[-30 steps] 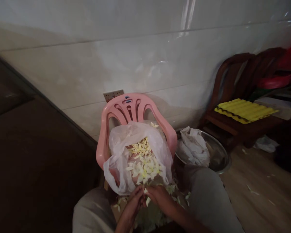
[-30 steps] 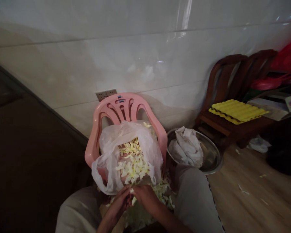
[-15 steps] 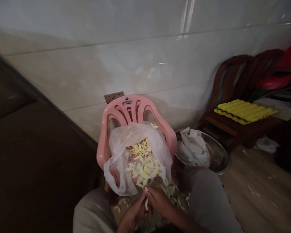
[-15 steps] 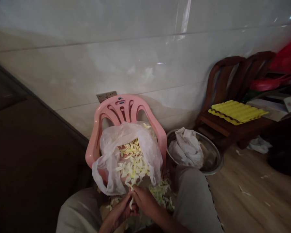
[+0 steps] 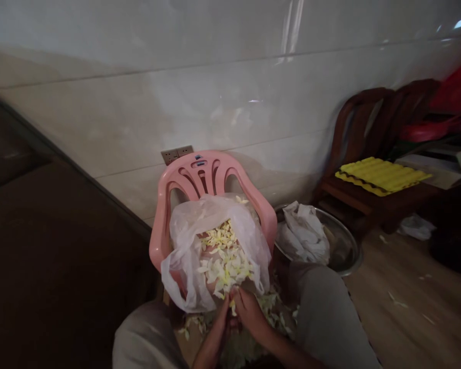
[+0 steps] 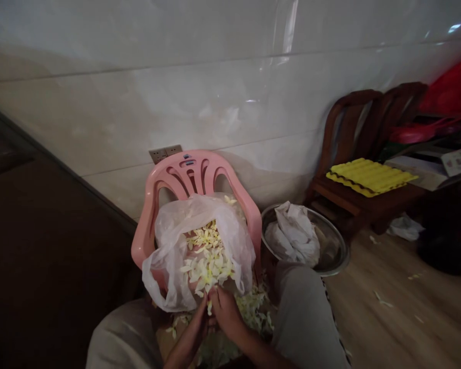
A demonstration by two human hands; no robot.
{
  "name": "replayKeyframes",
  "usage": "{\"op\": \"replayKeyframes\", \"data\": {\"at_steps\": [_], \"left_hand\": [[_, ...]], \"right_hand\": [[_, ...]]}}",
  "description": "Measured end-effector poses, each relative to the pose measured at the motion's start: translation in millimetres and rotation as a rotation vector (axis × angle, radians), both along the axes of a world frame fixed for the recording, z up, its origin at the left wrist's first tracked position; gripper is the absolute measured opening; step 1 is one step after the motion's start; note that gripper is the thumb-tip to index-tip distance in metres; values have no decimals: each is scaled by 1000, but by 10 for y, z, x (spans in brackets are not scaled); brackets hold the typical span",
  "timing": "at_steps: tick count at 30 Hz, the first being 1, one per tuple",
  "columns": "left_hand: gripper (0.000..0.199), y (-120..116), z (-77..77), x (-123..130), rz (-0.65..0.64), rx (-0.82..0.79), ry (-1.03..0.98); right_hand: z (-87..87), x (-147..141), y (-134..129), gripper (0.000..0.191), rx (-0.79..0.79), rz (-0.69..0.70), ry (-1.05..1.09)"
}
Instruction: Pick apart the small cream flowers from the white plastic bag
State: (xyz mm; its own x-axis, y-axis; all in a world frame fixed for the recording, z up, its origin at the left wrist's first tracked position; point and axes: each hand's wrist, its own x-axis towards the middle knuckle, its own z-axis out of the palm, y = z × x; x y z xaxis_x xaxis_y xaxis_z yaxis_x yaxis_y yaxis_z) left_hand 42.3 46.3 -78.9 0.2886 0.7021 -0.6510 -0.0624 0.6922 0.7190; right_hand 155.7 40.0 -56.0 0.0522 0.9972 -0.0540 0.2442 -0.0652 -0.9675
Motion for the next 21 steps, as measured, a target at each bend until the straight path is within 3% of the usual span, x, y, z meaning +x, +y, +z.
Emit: {"op": "replayKeyframes", "data": {"at_steps": [4,9,14,17,21], "left_hand": [[69,58,70,-78,-24,429,192],[53,-28,283,-223,-150,668,335],[39,-66,481,-214,-205,744,376],[40,-61,496,-197,-183,771,383],[49,-41,408,-212,-136,727,383]], "right_hand": [[-23,54,117,46,-4,1,47],[-97,38,128,46,-107,15,228],[-138,89,193,42,-287,44,252],[-139,116,200,42,-230,72,140],[-138,108,186,51,-135,59,46]]}}
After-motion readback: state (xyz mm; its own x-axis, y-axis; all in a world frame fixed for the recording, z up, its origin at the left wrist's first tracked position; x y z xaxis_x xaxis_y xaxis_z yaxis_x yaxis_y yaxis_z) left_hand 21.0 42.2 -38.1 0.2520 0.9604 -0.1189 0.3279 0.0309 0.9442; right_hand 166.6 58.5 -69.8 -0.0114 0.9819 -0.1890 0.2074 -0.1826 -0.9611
